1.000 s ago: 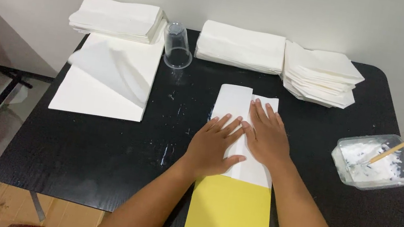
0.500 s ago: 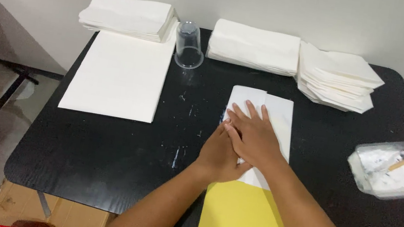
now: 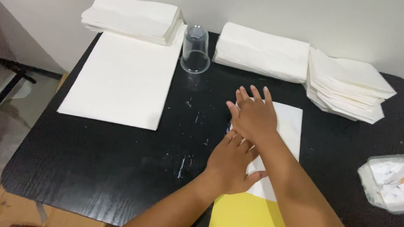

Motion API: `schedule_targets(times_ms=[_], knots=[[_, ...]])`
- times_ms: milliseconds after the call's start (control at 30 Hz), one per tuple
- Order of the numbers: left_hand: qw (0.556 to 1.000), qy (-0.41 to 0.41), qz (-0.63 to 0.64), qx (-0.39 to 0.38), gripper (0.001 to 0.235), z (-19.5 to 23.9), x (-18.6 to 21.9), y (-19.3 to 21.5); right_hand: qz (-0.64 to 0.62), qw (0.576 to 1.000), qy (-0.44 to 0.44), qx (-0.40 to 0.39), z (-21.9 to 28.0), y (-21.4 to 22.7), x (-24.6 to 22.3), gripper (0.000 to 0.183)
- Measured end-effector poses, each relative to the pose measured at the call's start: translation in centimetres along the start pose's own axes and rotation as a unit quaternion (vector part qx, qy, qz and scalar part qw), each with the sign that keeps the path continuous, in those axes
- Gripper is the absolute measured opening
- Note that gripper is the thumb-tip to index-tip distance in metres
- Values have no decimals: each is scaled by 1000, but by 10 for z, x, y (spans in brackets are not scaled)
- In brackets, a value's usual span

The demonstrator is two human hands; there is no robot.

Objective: The person folds a white sheet of paper over a yellow template on a black table. They smooth the paper, apply white paste with a brush to the folded edge, then fold and press the top corners inward to form a pointed tip.

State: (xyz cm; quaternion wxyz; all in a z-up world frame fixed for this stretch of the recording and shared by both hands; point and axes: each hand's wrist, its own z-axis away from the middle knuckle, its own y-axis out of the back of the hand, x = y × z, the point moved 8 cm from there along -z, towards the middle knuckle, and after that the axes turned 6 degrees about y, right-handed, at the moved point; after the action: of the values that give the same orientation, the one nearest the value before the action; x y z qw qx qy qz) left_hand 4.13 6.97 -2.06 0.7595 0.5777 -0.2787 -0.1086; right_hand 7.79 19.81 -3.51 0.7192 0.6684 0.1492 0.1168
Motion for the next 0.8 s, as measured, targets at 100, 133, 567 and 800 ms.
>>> schedule_targets(times_ms=[100,133,567,800], knots=[[1000,-1,-24,-11,77,-1,1,2,-9,1000,-20,-18,-10,9,9,66],[1000,-4,-23,-12,77,1,3,2,-9,1000,-23,-19,-2,14,10,66],[945,-106,32,309,72,4,-5,-13,-139,915,-359,-126,327,-20,28,48],[944,-103,-17,313,74,4,0,-10,-641,563,-522,13,378,-63,-15,47]])
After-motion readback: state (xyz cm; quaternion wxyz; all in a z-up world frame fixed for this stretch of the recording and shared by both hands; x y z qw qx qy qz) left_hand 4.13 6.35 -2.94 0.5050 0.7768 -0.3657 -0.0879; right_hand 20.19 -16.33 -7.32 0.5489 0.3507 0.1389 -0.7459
